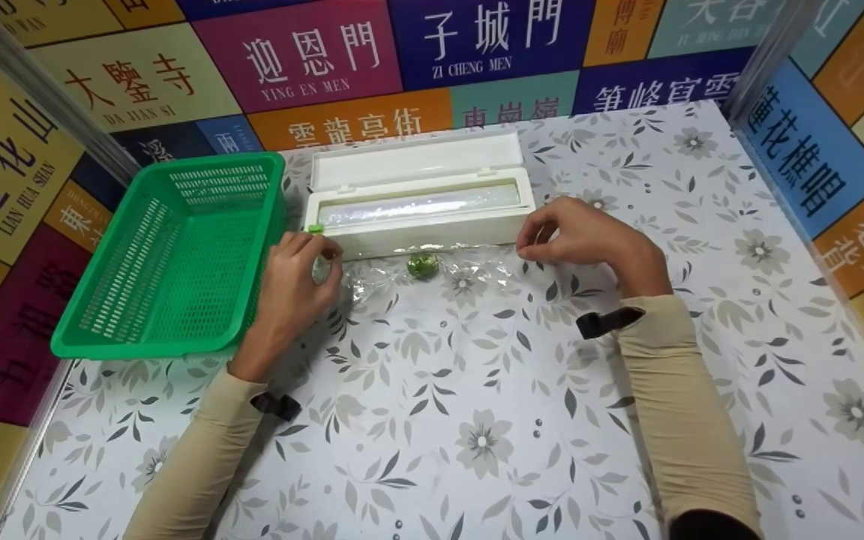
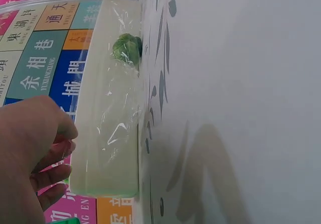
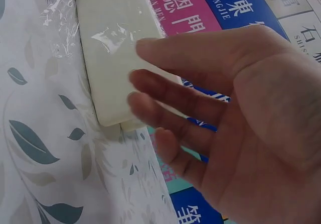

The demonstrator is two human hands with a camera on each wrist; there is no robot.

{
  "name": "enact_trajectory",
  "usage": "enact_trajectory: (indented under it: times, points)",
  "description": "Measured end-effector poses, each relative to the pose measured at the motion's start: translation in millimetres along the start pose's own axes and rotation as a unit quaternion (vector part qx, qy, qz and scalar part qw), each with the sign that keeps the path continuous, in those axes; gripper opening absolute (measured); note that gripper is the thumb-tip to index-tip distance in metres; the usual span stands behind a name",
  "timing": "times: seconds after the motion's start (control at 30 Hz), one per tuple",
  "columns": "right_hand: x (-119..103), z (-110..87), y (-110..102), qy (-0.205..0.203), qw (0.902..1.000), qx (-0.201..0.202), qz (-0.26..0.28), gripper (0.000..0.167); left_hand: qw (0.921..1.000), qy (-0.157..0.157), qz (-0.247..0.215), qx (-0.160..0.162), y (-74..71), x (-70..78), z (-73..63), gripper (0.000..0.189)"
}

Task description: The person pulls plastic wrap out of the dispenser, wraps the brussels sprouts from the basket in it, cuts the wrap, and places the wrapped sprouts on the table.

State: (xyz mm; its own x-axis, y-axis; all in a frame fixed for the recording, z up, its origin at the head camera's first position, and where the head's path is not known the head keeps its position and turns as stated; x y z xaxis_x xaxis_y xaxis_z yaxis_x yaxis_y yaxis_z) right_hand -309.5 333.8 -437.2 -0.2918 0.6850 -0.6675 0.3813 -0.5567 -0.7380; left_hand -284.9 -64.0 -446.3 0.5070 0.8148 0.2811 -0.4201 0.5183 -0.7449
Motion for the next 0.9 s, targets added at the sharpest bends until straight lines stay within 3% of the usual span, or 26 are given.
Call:
enact_trajectory:
  times: [0.17,0.37,0.6,0.9]
  points:
    - [5.7,0.5,7.0,-0.014,0.9987,-0.048,0.008,0.004,0.999,0.018,-0.001,-0.04,2.2,2.3,-4.3,0.005]
    - [11.8,1.1,13.1,0.006,0.997,-0.077,0.006,0.004,0.9932,0.029,0.018,-0.111,11.8,3.1,-6.5,0.004]
    - [19.7,5.2,16.0,0.016,0.9982,-0.059,-0.003,0.004,0.9881,0.019,0.03,-0.15,19.7,-1.1,-4.8,0.003]
    - [27.4,9.0,18.3,0.041,0.9983,-0.028,-0.031,0.006,0.9836,0.002,0.035,-0.177,27.2,-3.4,-3.0,0.009]
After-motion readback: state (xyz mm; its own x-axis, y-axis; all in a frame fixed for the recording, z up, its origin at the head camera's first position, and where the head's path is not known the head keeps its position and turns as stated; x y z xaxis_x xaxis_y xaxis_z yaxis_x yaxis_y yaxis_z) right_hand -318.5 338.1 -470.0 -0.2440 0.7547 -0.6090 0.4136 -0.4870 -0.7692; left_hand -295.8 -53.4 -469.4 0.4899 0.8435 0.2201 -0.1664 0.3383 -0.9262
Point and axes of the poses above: each hand's wrist, its own z-axis towards the middle knuckle, its own y-axis out of the palm, x = y × z, the point moved 5 cm from there along z, towards the middle knuckle, and after that the axes turned 1 degree about x, right-handed, at the moved point
